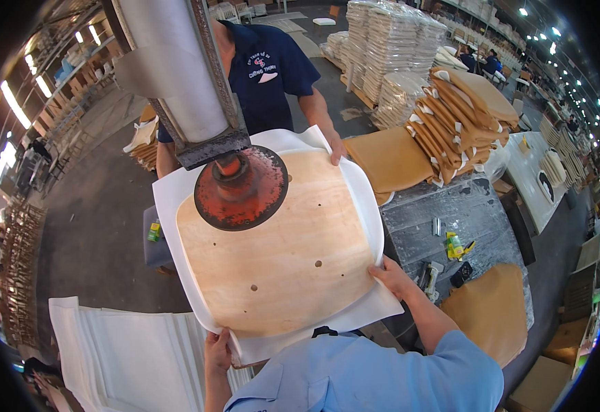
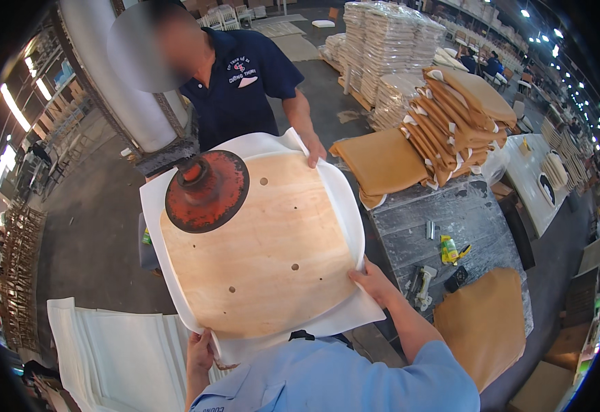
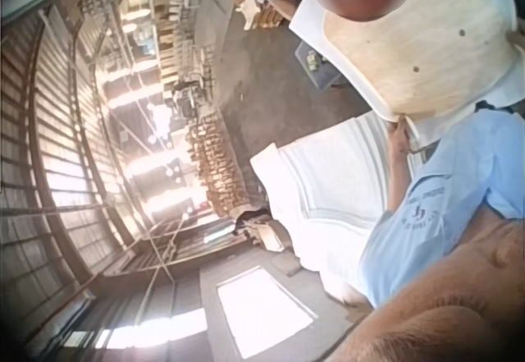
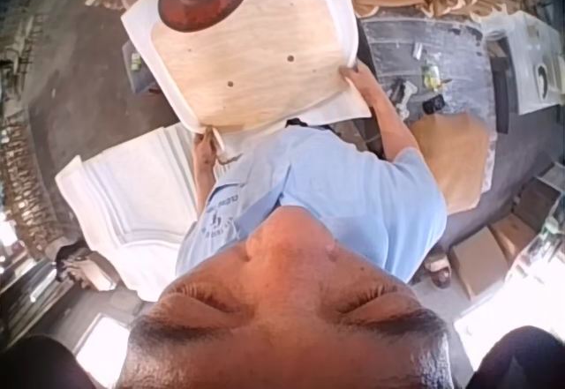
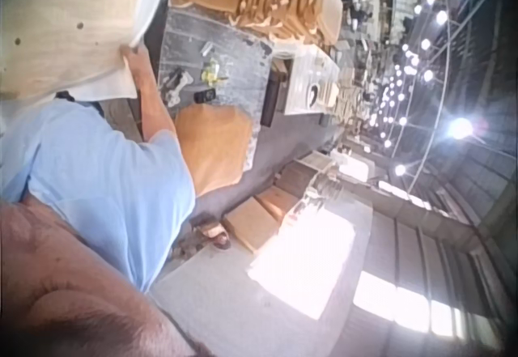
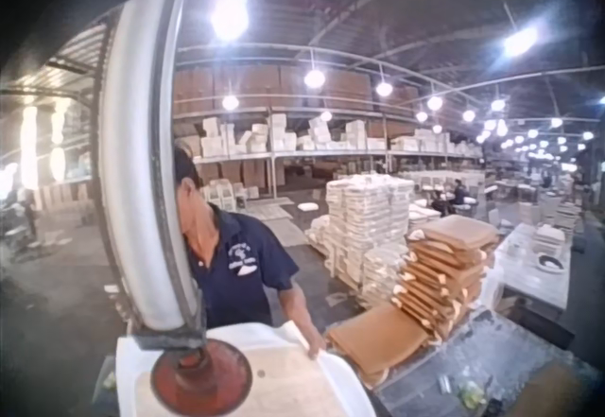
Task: The person places a white fabric layer over a wooden chair seat and uses a staple gun to secure the fabric to the underside. A coworker assists by applying glue and handling materials. The person repeats the process for multiple chair seats.
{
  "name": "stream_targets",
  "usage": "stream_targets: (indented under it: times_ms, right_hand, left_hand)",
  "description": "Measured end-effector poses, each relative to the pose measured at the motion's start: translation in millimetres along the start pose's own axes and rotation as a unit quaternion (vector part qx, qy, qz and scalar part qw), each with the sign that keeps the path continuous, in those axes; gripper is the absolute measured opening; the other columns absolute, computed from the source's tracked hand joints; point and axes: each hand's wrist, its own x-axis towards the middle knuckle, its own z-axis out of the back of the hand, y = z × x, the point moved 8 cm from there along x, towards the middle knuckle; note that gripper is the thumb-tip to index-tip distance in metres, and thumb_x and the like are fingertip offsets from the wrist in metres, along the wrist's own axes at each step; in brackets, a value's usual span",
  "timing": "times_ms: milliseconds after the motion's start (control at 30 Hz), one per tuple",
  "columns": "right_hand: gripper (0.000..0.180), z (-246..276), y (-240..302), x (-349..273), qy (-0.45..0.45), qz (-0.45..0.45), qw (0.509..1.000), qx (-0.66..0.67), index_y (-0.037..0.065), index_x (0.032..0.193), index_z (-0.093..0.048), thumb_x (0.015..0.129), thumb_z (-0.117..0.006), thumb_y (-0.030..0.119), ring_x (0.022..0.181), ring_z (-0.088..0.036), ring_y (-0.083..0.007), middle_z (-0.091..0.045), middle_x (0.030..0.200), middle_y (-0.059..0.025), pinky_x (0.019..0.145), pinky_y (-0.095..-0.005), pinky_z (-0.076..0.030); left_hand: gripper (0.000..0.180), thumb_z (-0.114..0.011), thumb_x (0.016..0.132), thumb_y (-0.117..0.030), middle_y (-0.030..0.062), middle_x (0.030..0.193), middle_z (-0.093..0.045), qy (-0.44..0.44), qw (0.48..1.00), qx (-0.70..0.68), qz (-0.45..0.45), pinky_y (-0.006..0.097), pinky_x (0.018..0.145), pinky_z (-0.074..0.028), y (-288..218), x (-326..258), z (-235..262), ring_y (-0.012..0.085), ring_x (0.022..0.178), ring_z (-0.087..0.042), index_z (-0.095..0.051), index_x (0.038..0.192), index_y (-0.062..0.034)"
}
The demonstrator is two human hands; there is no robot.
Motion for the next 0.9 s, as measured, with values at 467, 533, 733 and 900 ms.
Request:
stream_targets:
  times_ms: [467, 533, 733, 900]
  right_hand:
    - [0.071, 2.7, -5.1, 4.0, 0.001, 0.000, 1.000, -0.002, 0.010, 0.171, -0.037, 0.107, -0.069, 0.010, 0.136, -0.060, -0.0246, -0.063, 0.153, -0.0146, 0.117, -0.0420, -0.048]
    - [0.071, 2.5, -6.0, 4.7, 0.006, 0.004, 1.000, 0.004, 0.010, 0.170, -0.038, 0.107, -0.070, 0.010, 0.136, -0.060, -0.0244, -0.063, 0.152, -0.0143, 0.116, -0.0418, -0.048]
    - [0.070, 4.7, -9.0, 6.2, 0.007, 0.012, 1.000, 0.009, 0.011, 0.170, -0.039, 0.108, -0.070, 0.011, 0.136, -0.060, -0.0242, -0.063, 0.151, -0.0136, 0.116, -0.0418, -0.049]
    - [0.070, 1.7, -5.6, 3.8, 0.005, 0.003, 1.000, 0.001, 0.011, 0.170, -0.039, 0.108, -0.070, 0.010, 0.137, -0.060, -0.0238, -0.064, 0.151, -0.0135, 0.115, -0.0418, -0.049]
  left_hand:
    - [0.034, -0.068, 0.109, -0.006, 0.0121, 0.134, -0.075, -0.015, 0.999, 0.024, -0.024, 0.041, 0.104, -0.061, 0.0, 0.5, -0.2, 0.0242, 0.119, -0.073, -0.064, 0.143, -0.0022]
    - [0.034, -0.068, 0.109, -0.006, 0.0122, 0.133, -0.075, -0.016, 0.999, 0.023, -0.025, 0.041, 0.103, -0.062, 0.7, 1.1, 0.2, 0.0240, 0.118, -0.074, -0.064, 0.142, -0.0017]
    - [0.032, -0.067, 0.110, -0.005, 0.0122, 0.132, -0.075, -0.008, 0.999, 0.040, -0.027, 0.040, 0.102, -0.062, 1.3, 4.0, -0.1, 0.0232, 0.116, -0.074, -0.065, 0.141, -0.0011]
    - [0.032, -0.067, 0.110, -0.005, 0.0124, 0.132, -0.075, -0.016, 0.999, 0.042, -0.026, 0.040, 0.102, -0.062, 1.7, 3.6, 3.0, 0.0231, 0.116, -0.074, -0.065, 0.141, -0.0010]
